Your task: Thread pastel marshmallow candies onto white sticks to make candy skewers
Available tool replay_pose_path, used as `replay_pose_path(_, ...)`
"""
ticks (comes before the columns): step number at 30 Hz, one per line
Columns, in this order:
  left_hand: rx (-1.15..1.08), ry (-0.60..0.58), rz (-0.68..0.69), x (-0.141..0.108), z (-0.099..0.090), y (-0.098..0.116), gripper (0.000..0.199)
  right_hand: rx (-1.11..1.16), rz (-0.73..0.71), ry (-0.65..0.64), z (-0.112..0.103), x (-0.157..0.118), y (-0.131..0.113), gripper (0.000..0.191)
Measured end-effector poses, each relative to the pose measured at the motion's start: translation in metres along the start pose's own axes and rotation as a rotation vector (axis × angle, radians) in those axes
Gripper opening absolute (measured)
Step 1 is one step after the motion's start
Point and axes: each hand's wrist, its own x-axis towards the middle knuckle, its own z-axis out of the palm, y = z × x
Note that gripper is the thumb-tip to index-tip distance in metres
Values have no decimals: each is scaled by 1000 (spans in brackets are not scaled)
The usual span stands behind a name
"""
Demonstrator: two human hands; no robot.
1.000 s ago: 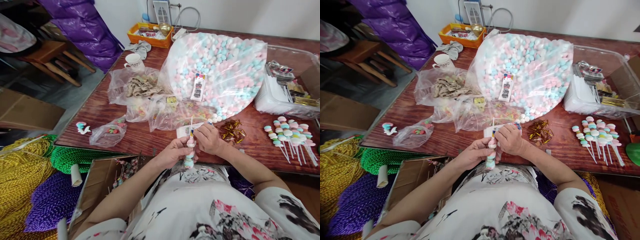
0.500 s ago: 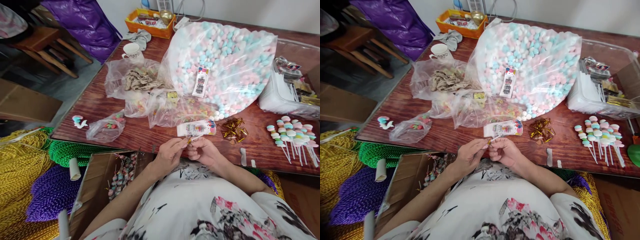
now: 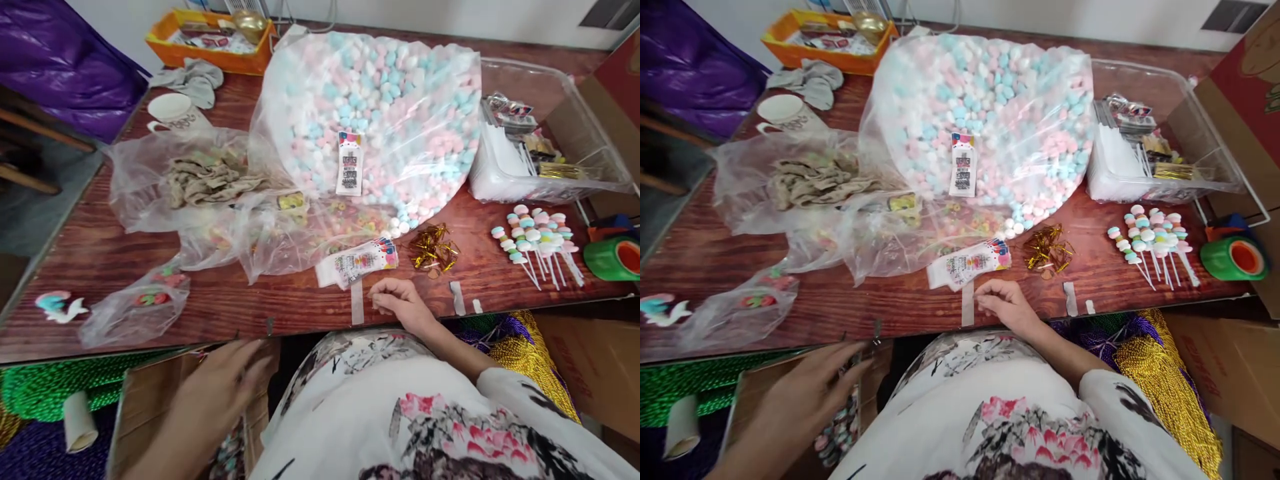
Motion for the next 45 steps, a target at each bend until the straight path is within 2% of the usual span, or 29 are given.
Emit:
replay_pose_path(2, 47, -26, 282, 51, 30, 47, 25, -98, -104, 123, -12, -8, -2, 16)
replay_pose_path(4, 171, -44, 489, 102, 57, 93, 31, -333, -277, 250, -34, -18, -8, 15)
replay_pose_path(6, 334, -22, 517, 139, 78, 125, 34, -600, -438, 427, -68, -31, -18, 14)
replay_pose_path(7, 386, -22, 521, 151, 86, 133, 32, -717, -491, 542, -90, -41, -24, 14)
replay_pose_path(8, 417, -19, 527, 160, 93, 135, 29, -817, -511, 670, -113, -52, -31, 15)
replay_pose_path(10, 407, 3, 572, 169, 102, 127, 23, -1030, -475, 938, -160, -76, -43, 19)
replay_pose_path(12, 321, 80, 654, 171, 107, 111, 22, -1289, -294, 1132, -198, -93, -50, 25)
replay_pose_path(13, 263, 134, 690, 170, 109, 104, 22, -1410, -169, 1168, -212, -97, -52, 28)
replay_pose_path(15, 154, 234, 724, 169, 109, 93, 21, -1604, 54, 1136, -229, -96, -50, 30)
replay_pose_path(18, 52, 302, 683, 168, 110, 90, 15, -1740, 240, 1056, -234, -86, -42, 29)
replay_pose_path(20, 20, 297, 624, 168, 109, 93, 14, -1742, 290, 1094, -232, -83, -37, 30)
replay_pose_path(23, 20, 226, 512, 169, 107, 98, 18, -1723, 357, 1156, -232, -86, -34, 30)
replay_pose_path(26, 11, 147, 462, 173, 102, 100, 18, -1665, 367, 1114, -228, -95, -39, 30)
replay_pose_path(28, -47, 157, 472, 177, 99, 98, 18, -1591, 289, 1129, -223, -102, -48, 28)
replay_pose_path(31, -96, 257, 495, 184, 95, 94, 17, -1405, 21, 1186, -214, -109, -70, 27)
replay_pose_path(34, -7, 287, 519, 181, 96, 95, 16, -1095, -242, 1113, -214, -104, -93, 23)
replay_pose_path(37, 78, 231, 553, 172, 101, 99, 17, -894, -332, 1052, -224, -84, -105, 19)
replay_pose_path(40, 46, 171, 512, 164, 104, 102, 21, -728, -391, 975, -234, -56, -106, 19)
replay_pose_path(42, -55, 115, 450, 163, 102, 103, 22, -688, -435, 940, -236, -40, -102, 19)
replay_pose_path(45, -307, 77, 328, 168, 98, 100, 20, -879, -550, 1032, -234, -28, -96, 18)
